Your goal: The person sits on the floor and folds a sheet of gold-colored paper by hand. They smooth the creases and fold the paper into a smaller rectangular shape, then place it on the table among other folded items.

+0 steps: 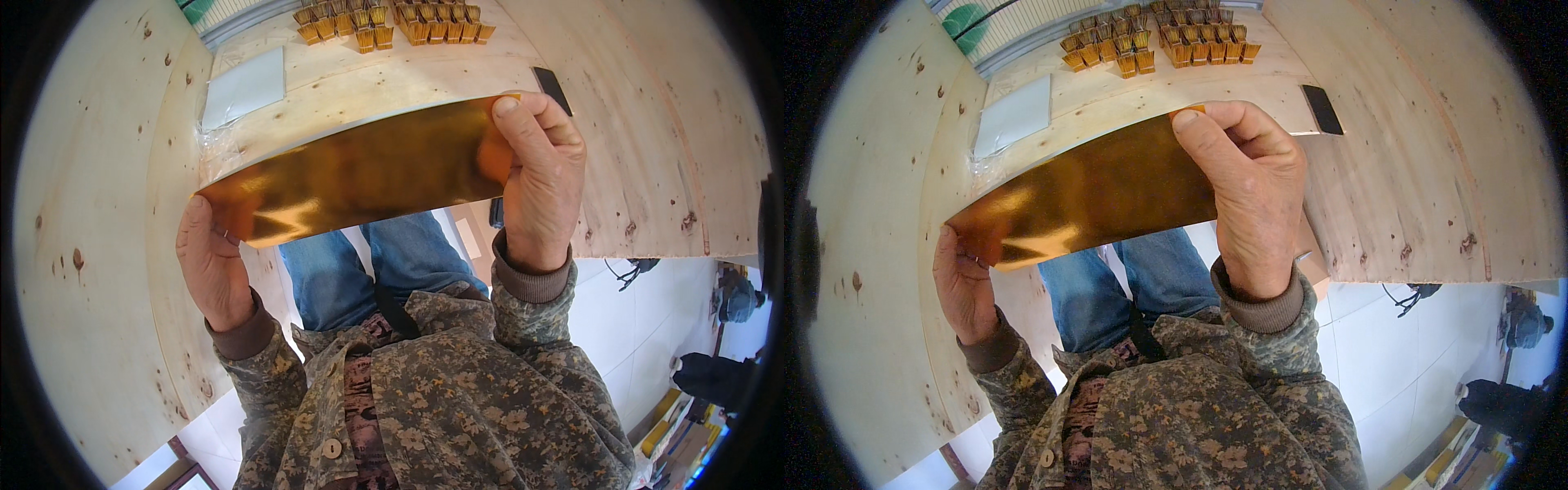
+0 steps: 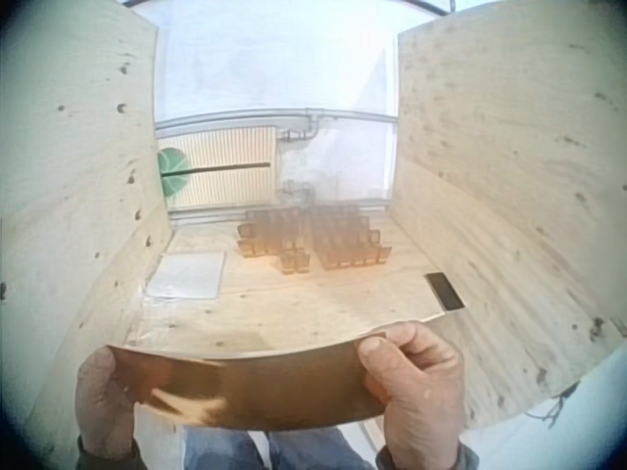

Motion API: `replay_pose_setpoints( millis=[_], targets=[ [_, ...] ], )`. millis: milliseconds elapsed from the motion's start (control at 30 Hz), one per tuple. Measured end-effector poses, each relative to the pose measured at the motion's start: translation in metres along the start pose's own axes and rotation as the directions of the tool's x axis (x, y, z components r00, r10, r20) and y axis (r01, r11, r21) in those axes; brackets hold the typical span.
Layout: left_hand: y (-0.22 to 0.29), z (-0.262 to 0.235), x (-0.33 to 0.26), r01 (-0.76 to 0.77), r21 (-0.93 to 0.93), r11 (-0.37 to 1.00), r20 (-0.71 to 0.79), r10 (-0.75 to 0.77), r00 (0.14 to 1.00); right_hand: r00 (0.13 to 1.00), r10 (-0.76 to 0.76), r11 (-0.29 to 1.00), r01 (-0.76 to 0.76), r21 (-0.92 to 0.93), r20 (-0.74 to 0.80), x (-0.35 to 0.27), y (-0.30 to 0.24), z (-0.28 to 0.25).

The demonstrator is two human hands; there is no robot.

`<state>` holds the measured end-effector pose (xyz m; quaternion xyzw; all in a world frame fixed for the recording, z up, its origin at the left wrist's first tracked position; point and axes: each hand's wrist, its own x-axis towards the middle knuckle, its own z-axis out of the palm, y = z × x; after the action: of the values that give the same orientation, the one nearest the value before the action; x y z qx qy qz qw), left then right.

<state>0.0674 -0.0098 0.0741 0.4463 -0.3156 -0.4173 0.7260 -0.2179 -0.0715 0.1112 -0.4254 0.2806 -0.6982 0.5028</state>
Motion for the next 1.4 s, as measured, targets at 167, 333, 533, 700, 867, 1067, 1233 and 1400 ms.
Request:
replay_pose_setpoints(
  millis=[167,333,533,700,867,1067,1233,1400],
  targets=[
    [-0.001,-0.007,0.002,0.015,-0.010,1.000,-0.001,-0.015,1.000,1.000,0.002,1.000,-0.002,-0.006,-0.010,0.001,0.002,0.000],
    [-0.002,-0.008,0.003,0.005,-0.025,1.000,0.049,-0.003,0.999,1.000,0.002,1.000,-0.002,0.023,0.004,0.003,0.004,-0.004],
    [-0.002,-0.006,0.003,-0.028,0.068,0.997,0.127,0.019,0.992,0.994,0.066,0.996,-0.071,-0.059,-0.090,0.007,0.009,-0.012],
    [-0.007,-0.001,0.007,0.014,0.083,0.996,0.056,-0.019,0.998,0.990,0.028,0.987,-0.049,-0.153,-0.136,0.013,0.014,-0.015],
    [-0.014,0.011,0.012,0.017,0.138,0.990,0.013,-0.019,1.000,0.988,0.050,0.975,-0.081,-0.209,-0.149,0.021,0.022,-0.023],
    [-0.048,0.012,0.048,0.087,0.242,0.966,-0.022,-0.085,0.996,0.974,0.113,0.953,-0.162,-0.258,-0.195,0.046,0.064,-0.039],
    [-0.118,0.012,0.112,0.072,0.467,0.881,-0.074,-0.042,0.996,0.932,0.258,0.903,-0.326,-0.279,-0.254,0.088,0.134,-0.068],
    [-0.180,0.016,0.169,0.179,0.856,0.486,-0.175,-0.053,0.983,0.855,0.378,0.848,-0.473,-0.239,-0.354,0.133,0.229,-0.101]
  ],
)
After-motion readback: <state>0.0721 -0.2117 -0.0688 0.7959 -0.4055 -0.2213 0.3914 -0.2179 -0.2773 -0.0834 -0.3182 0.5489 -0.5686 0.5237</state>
